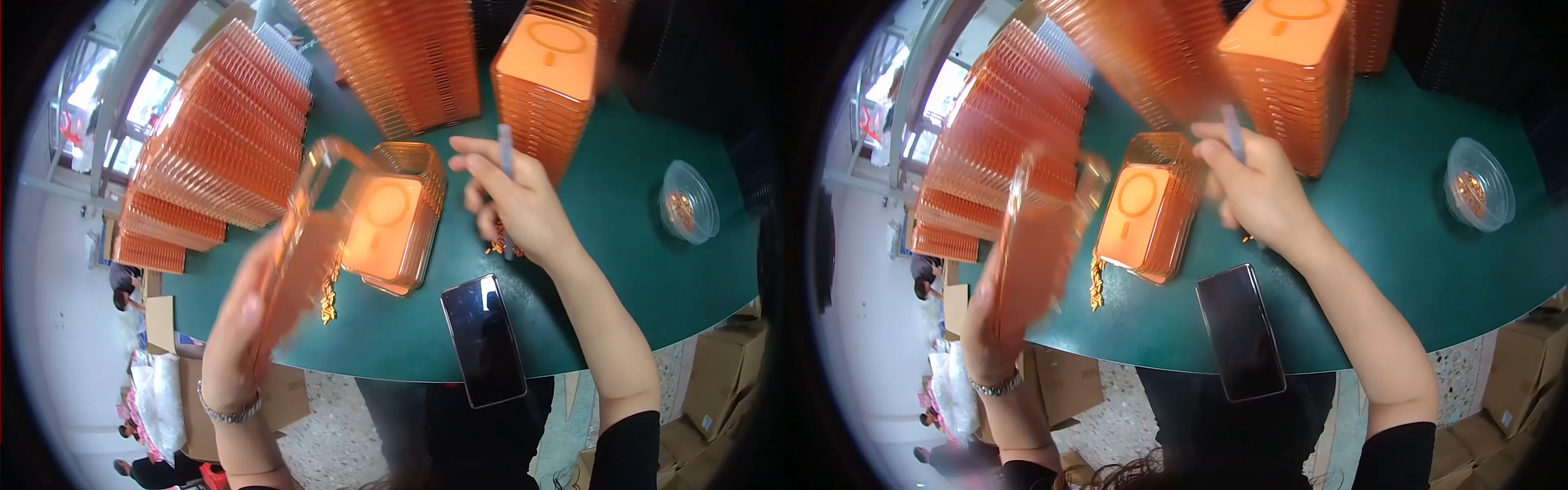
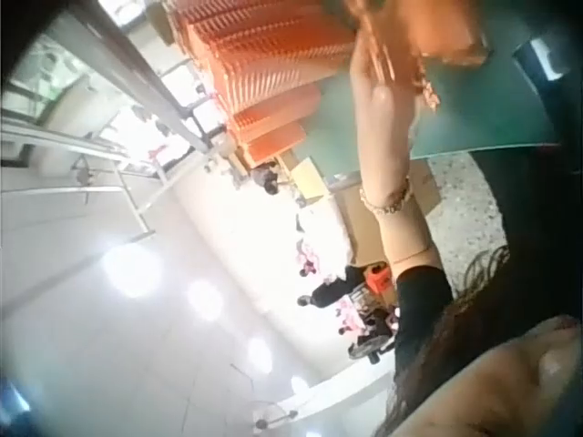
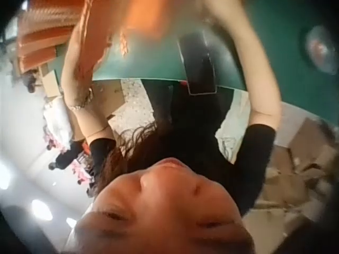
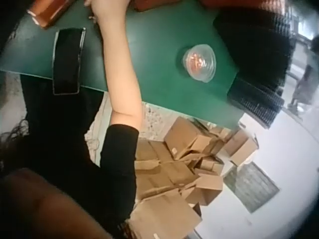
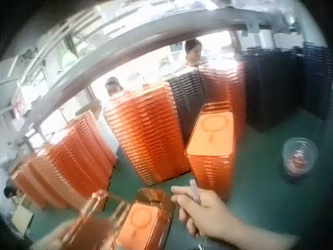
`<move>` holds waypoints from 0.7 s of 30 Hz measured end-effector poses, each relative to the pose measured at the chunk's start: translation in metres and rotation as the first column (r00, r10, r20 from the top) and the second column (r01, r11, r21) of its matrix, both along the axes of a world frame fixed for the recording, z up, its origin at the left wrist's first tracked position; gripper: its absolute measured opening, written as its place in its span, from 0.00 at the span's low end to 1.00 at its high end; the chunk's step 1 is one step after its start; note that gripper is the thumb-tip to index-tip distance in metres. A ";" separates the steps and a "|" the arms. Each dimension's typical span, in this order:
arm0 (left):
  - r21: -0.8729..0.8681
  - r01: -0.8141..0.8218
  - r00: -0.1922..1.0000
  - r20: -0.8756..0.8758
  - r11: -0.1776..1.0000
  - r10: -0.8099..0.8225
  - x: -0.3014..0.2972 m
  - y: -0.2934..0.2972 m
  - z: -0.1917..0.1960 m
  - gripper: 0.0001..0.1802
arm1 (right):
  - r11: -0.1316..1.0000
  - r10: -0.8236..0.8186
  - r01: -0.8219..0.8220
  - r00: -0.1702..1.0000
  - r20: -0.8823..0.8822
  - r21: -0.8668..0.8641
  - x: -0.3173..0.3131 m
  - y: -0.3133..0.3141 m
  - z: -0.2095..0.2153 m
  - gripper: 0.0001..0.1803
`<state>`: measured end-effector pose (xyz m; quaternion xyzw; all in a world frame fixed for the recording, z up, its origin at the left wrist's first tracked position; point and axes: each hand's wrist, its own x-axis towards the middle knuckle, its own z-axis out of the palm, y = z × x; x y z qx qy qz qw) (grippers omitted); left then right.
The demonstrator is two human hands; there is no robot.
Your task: Attaching metal rings and components to various phone cases.
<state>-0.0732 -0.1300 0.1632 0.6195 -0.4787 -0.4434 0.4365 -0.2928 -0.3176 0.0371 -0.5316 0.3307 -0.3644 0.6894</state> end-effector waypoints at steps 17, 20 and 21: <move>-0.144 0.042 0.300 0.946 0.989 0.125 -0.038 -0.074 -0.099 0.43 | 0.965 0.149 -0.184 0.970 0.190 0.185 0.028 -0.038 -0.070 0.35; -0.154 0.037 0.307 0.942 0.987 0.136 -0.037 -0.063 -0.088 0.44 | 0.968 0.175 -0.206 0.963 0.203 0.142 0.030 -0.034 -0.061 0.36; -0.148 0.039 0.308 0.943 0.988 0.129 -0.037 -0.061 -0.089 0.44 | 0.963 0.211 -0.238 0.958 0.193 0.128 0.028 -0.033 -0.059 0.36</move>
